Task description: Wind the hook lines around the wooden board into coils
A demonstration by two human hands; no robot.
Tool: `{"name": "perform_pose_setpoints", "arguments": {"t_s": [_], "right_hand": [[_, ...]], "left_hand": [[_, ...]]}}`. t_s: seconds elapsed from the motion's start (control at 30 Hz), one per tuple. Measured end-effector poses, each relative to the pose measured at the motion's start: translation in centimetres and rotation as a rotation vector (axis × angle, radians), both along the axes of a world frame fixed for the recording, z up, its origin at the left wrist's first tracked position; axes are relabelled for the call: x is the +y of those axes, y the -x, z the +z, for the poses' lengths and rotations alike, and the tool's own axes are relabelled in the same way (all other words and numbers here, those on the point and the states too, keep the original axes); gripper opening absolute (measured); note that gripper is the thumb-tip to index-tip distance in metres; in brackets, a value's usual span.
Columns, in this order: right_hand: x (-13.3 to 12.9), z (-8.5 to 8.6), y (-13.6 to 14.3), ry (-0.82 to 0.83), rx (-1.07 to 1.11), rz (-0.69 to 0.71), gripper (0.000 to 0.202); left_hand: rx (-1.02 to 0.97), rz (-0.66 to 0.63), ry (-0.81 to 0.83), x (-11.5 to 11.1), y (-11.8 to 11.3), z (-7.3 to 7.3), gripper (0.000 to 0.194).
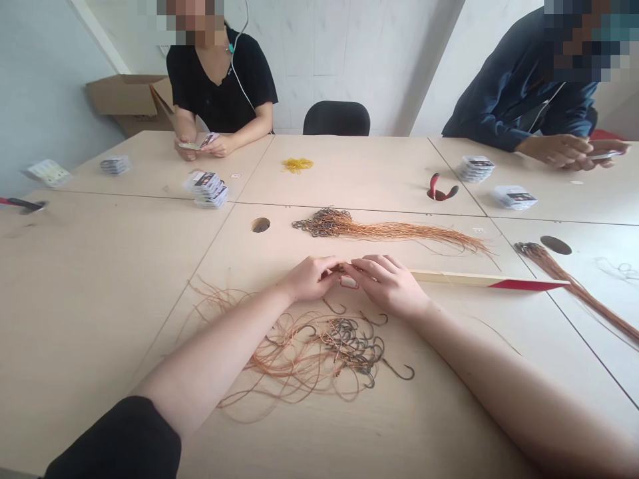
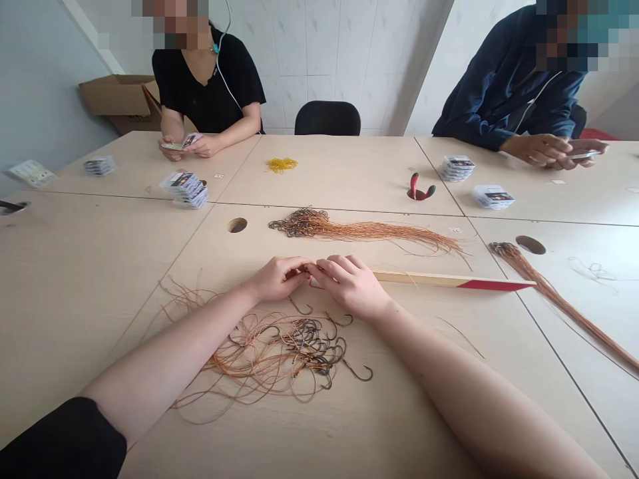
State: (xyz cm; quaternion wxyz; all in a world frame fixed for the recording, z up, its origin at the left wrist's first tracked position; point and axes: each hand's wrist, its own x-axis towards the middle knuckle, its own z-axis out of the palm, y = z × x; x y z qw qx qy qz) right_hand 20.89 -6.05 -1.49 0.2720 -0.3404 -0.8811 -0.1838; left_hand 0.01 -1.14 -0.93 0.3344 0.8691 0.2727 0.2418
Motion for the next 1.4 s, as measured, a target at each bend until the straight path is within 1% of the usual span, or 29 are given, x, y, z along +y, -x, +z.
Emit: {"name": "perform_pose_setpoints", "arguments": {"t_s": [0.17,0.47,0.67,1.0,1.2,1.4], "right_hand": [[0.03,0.06,-0.03,-0.003,0.032,0.035,0.034],[0.02,0.07,-0.16,0.085,0.084,0.098,0.035],[-0.03,0.28,-0.08,0.054,0.085,0.106,0.03],[-0.02,-0.53,-0.33,0.001,0.08,0.095,0.034],[-0.05,-0.5,-0.07,0.008,0.077,0.075,0.03],[-0.11,-0.17,-0.08,-0.005,0.073,0.088,0.031]], "left_hand": [[0.004,-0.022,-0.037,0.26,0.12,-0.32,0.027],[0.049,-0.025,-0.082,0.19,0.14,-0.22,0.024],[0.032,-0.034,-0.102,0.25,0.16,-0.27,0.025],[-0.103,-0.046,-0.266,0.63,0.16,-0.54,0.027],[-0.114,-0.036,-0.299,0.72,0.21,-0.63,0.028],[-0.113,-0.029,-0.31,0.76,0.22,-0.72,0.028]]}}
